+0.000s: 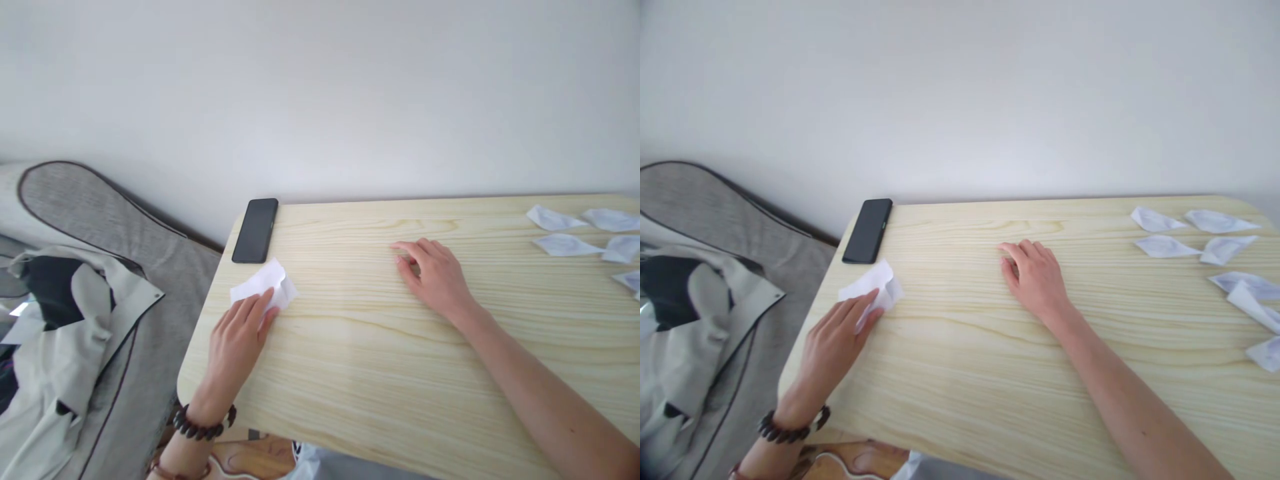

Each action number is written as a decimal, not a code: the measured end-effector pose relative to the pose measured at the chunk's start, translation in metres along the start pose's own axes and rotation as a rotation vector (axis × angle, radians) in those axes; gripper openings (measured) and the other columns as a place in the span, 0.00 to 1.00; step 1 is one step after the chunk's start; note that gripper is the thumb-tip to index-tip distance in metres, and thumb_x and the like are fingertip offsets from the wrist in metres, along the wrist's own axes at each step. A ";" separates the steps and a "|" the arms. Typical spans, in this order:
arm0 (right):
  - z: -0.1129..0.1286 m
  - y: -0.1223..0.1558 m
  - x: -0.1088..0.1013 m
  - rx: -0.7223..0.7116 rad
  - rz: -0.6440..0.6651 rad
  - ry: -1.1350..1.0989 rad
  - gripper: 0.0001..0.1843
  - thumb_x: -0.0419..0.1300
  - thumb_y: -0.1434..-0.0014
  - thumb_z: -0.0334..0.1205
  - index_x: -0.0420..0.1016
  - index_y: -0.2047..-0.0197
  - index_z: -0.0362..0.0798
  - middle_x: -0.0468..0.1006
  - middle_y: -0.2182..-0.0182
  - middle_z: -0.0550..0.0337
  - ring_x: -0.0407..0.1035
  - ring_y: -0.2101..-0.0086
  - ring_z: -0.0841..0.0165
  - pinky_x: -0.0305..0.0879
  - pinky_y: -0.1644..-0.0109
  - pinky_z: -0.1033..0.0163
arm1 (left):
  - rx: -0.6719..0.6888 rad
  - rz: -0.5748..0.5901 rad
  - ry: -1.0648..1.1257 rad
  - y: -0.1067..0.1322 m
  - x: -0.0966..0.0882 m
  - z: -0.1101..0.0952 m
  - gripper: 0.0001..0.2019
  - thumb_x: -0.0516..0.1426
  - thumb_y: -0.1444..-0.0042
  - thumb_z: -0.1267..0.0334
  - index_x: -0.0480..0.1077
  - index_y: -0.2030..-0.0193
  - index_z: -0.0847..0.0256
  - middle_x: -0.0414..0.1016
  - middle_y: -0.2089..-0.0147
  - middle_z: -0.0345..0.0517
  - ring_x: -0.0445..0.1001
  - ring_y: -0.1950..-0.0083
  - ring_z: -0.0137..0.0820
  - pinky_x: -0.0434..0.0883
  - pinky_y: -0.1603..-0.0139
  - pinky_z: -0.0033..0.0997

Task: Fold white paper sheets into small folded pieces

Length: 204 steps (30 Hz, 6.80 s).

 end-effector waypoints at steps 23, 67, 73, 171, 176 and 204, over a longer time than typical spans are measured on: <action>-0.001 0.001 0.000 0.000 -0.006 -0.021 0.15 0.52 0.37 0.39 0.74 0.51 0.47 0.74 0.68 0.55 0.67 0.65 0.61 0.63 0.55 0.55 | -0.248 0.082 0.273 0.010 -0.009 0.033 0.16 0.54 0.39 0.48 0.77 0.58 0.55 0.82 0.57 0.43 0.81 0.58 0.42 0.78 0.58 0.39; -0.021 -0.010 0.003 0.130 0.052 0.016 0.24 0.53 0.37 0.47 0.67 0.41 0.45 0.69 0.47 0.48 0.67 0.53 0.56 0.62 0.46 0.49 | 0.095 -0.052 0.534 -0.154 0.053 -0.107 0.19 0.53 0.38 0.60 0.65 0.43 0.69 0.63 0.35 0.60 0.57 0.33 0.48 0.56 0.33 0.54; -0.023 -0.009 -0.004 0.164 -0.024 -0.185 0.29 0.58 0.41 0.51 0.63 0.41 0.44 0.74 0.51 0.48 0.68 0.51 0.56 0.62 0.47 0.50 | -0.001 0.009 1.010 -0.154 0.051 -0.099 0.05 0.56 0.41 0.63 0.71 0.62 0.60 0.78 0.61 0.45 0.74 0.57 0.36 0.71 0.54 0.38; -0.032 0.001 -0.006 0.244 0.155 -0.766 0.12 0.60 0.41 0.45 0.80 0.57 0.51 0.76 0.72 0.61 0.61 0.79 0.76 0.56 0.79 0.70 | -0.246 0.326 1.611 -0.151 0.058 -0.108 0.10 0.66 0.53 0.59 0.75 0.66 0.62 0.76 0.72 0.38 0.68 0.75 0.22 0.63 0.76 0.19; -0.034 0.001 -0.004 0.268 0.155 -0.829 0.12 0.61 0.42 0.44 0.79 0.57 0.50 0.76 0.73 0.61 0.64 0.79 0.75 0.59 0.78 0.70 | -0.261 0.318 1.615 -0.149 0.062 -0.109 0.11 0.66 0.54 0.59 0.74 0.66 0.62 0.77 0.69 0.40 0.71 0.73 0.24 0.67 0.73 0.21; -0.033 0.002 -0.004 0.260 0.184 -0.834 0.13 0.61 0.43 0.44 0.79 0.56 0.49 0.78 0.70 0.59 0.66 0.77 0.74 0.59 0.76 0.69 | -0.234 0.274 1.403 -0.149 0.058 -0.107 0.12 0.63 0.49 0.53 0.78 0.65 0.61 0.77 0.70 0.40 0.64 0.75 0.24 0.58 0.75 0.24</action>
Point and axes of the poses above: each hand's wrist, its own y-axis away from the middle knuckle, its own x-axis out of the palm, z = x × y, the point moved 7 cm from there along -y, towards the middle knuckle
